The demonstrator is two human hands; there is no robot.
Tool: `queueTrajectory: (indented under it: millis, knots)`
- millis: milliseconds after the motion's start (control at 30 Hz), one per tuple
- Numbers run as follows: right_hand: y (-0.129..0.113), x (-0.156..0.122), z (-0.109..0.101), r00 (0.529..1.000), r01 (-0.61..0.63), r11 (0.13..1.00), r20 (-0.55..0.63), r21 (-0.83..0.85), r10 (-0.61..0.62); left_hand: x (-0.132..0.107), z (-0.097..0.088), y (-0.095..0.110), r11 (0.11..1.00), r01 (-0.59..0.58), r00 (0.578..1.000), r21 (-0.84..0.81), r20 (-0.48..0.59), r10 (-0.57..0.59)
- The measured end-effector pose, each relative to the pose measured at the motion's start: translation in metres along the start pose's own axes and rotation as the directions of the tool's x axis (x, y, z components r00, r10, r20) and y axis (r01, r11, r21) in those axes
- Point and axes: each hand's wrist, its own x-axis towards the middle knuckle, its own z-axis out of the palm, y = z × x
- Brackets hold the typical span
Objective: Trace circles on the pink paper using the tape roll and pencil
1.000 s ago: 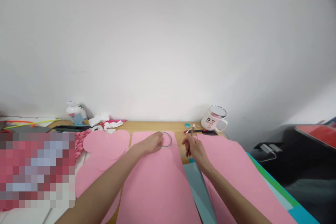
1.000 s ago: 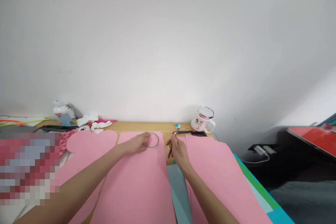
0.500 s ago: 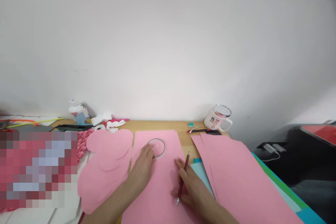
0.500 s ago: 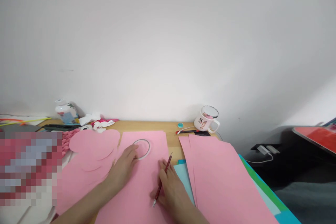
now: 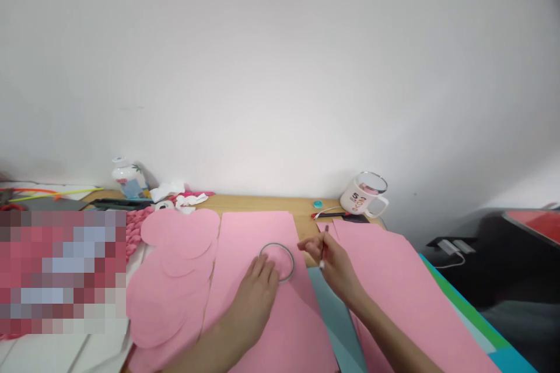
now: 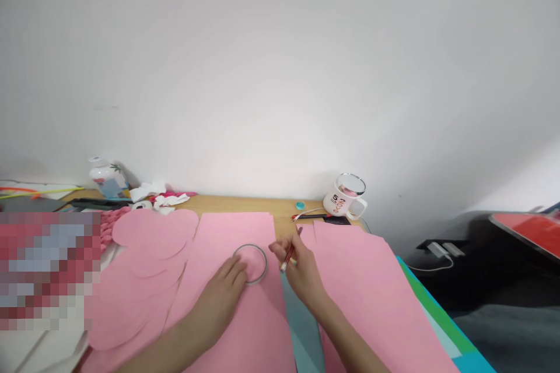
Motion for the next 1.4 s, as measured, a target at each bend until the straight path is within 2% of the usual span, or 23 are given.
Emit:
queueTrajectory:
  millis: [133,300,400,500,600,700,800,933,1033,1133,1400]
  knots:
    - [0.014,0.024,0.001,0.998,-0.061,0.933,-0.007,0.354,0.068,-0.005,0.002,0.002,0.998,-0.044,0.998,0.052,-0.045,0.046]
    - [0.036,0.036,0.01,0.976,-0.135,0.804,-0.064,0.579,0.21,-0.01,-0.003,0.003,0.989,-0.108,0.989,0.105,-0.091,0.118]
    - [0.042,0.036,0.012,0.969,-0.133,0.762,-0.08,0.634,0.235,-0.008,-0.009,0.005,0.986,-0.132,0.982,0.106,-0.122,0.145]
    - [0.043,0.035,0.012,0.96,-0.16,0.742,-0.071,0.65,0.269,-0.007,-0.011,0.004,0.98,-0.143,0.962,0.138,-0.215,0.17]
    - [0.043,0.035,0.01,0.954,-0.168,0.738,-0.08,0.654,0.288,-0.005,-0.013,0.003,0.976,-0.136,0.938,0.171,-0.294,0.183]
    - [0.044,0.034,0.01,0.956,-0.179,0.754,-0.071,0.632,0.286,0.0,-0.015,0.003,0.969,-0.153,0.928,0.194,-0.31,0.209]
    - [0.045,0.033,0.013,0.953,-0.217,0.777,-0.046,0.591,0.301,0.013,-0.013,0.007,0.965,-0.144,0.945,0.218,-0.258,0.199]
    - [0.046,0.034,0.015,0.95,-0.234,0.765,-0.027,0.599,0.312,0.027,0.003,0.01,0.967,-0.14,0.979,0.212,-0.117,0.167]
    - [0.045,0.035,0.015,0.948,-0.226,0.744,-0.035,0.629,0.318,0.029,0.014,0.01,0.974,-0.158,0.986,0.16,-0.034,0.166]
    - [0.045,0.035,0.015,0.948,-0.213,0.74,-0.048,0.637,0.315,0.026,0.016,0.01,0.986,-0.141,0.989,0.092,0.046,0.137]
    - [0.046,0.033,0.017,0.955,-0.191,0.789,-0.076,0.584,0.287,0.028,0.014,0.014,0.999,-0.048,0.997,0.003,0.056,0.048]
